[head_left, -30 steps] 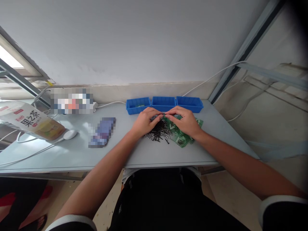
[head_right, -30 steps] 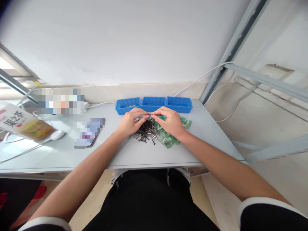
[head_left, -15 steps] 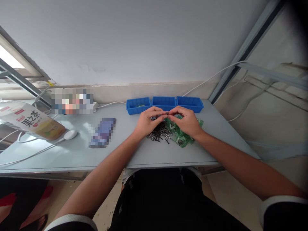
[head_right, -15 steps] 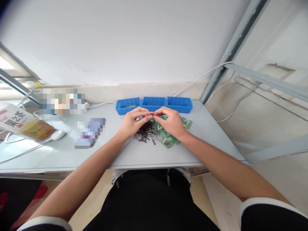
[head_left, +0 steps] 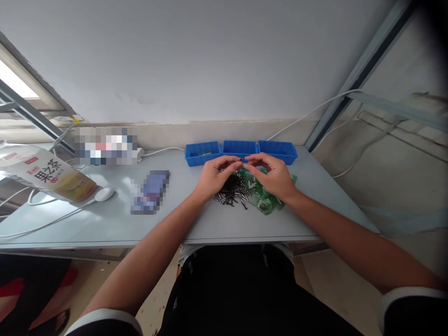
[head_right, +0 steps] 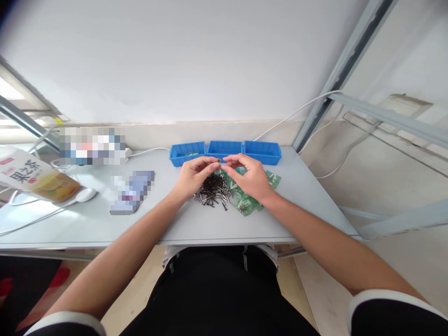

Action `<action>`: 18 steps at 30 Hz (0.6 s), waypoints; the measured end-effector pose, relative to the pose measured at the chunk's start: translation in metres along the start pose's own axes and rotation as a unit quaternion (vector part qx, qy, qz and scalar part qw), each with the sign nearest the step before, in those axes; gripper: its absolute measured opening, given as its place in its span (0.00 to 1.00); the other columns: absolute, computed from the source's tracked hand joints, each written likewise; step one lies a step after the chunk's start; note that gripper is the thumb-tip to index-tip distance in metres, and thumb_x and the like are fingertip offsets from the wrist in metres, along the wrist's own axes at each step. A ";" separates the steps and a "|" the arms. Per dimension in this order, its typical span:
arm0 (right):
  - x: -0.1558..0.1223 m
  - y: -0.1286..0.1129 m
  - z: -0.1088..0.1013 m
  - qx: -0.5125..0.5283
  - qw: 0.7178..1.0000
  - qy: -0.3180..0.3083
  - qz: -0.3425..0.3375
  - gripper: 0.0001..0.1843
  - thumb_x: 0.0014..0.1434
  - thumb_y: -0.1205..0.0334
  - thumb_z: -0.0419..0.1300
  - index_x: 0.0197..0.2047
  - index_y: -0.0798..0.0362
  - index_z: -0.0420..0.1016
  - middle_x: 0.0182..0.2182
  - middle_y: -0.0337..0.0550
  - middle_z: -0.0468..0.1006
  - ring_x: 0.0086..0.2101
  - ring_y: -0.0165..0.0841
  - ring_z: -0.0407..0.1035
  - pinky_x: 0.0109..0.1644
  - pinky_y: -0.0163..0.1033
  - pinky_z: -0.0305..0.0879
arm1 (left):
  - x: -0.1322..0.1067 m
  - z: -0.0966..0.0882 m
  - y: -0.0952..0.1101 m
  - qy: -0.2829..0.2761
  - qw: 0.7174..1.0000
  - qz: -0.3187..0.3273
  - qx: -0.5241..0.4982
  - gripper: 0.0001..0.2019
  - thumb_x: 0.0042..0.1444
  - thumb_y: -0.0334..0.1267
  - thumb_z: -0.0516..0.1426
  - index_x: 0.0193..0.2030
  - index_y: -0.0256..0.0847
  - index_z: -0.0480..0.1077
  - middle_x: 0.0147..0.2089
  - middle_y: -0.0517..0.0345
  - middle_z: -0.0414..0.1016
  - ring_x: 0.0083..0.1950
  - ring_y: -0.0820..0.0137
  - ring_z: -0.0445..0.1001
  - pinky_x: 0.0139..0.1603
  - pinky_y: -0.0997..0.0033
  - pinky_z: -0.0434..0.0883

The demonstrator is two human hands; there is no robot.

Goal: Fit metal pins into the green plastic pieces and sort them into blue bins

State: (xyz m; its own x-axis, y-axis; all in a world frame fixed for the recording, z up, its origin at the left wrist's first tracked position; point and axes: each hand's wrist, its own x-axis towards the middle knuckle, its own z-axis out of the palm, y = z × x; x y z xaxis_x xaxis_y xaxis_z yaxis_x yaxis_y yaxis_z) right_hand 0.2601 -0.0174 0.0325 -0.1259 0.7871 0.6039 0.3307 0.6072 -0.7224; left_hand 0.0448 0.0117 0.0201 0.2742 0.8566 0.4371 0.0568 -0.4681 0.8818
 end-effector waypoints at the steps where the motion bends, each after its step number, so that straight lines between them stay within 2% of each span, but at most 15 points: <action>1: 0.000 0.000 0.000 0.011 1.000 -0.003 -0.001 0.13 0.66 0.53 0.68 0.53 0.45 0.84 0.42 0.43 0.85 0.42 0.38 0.79 0.51 0.48 0.79 | 0.000 0.000 0.000 -0.002 1.000 -0.001 0.006 0.15 0.63 0.50 0.67 0.49 0.42 0.83 0.46 0.51 0.86 0.47 0.64 0.82 0.52 0.60 0.78; 3: 0.000 0.000 0.000 0.020 1.000 -0.018 -0.013 0.15 0.68 0.53 0.67 0.56 0.44 0.84 0.44 0.43 0.85 0.44 0.38 0.79 0.52 0.48 0.79 | 0.000 -0.001 0.001 -0.013 1.000 0.009 0.025 0.14 0.62 0.50 0.67 0.47 0.43 0.84 0.46 0.51 0.86 0.47 0.64 0.82 0.51 0.62 0.78; 7: 0.001 -0.004 -0.001 0.016 0.999 -0.032 -0.024 0.10 0.68 0.53 0.67 0.49 0.44 0.87 0.43 0.44 0.85 0.44 0.39 0.79 0.50 0.48 0.79 | 0.001 -0.002 0.002 -0.019 0.998 0.036 0.041 0.12 0.63 0.48 0.67 0.45 0.44 0.85 0.46 0.52 0.85 0.46 0.65 0.81 0.49 0.63 0.77; 13: 0.000 -0.003 0.002 0.043 0.998 -0.025 0.039 0.13 0.65 0.47 0.69 0.44 0.46 0.83 0.42 0.45 0.85 0.42 0.41 0.80 0.49 0.50 0.81 | 0.002 0.000 0.000 -0.009 0.999 0.037 0.019 0.12 0.62 0.48 0.68 0.47 0.44 0.85 0.46 0.51 0.85 0.46 0.65 0.82 0.49 0.60 0.79; 18: -0.002 0.003 0.005 0.079 0.993 -0.033 0.079 0.15 0.62 0.47 0.71 0.43 0.48 0.81 0.43 0.46 0.86 0.42 0.42 0.82 0.51 0.51 0.82 | 0.002 0.003 0.001 0.004 1.000 0.011 -0.022 0.15 0.59 0.47 0.70 0.49 0.42 0.84 0.47 0.50 0.86 0.46 0.65 0.82 0.51 0.60 0.80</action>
State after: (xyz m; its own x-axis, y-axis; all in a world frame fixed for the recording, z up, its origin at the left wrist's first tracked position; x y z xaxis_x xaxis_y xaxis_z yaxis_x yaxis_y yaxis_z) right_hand 0.2570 -0.0164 0.0275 -0.1465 0.8764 0.4587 0.2011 0.4805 -0.8536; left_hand 0.0484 0.0123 0.0211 0.2668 0.8478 0.4584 0.0079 -0.4775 0.8786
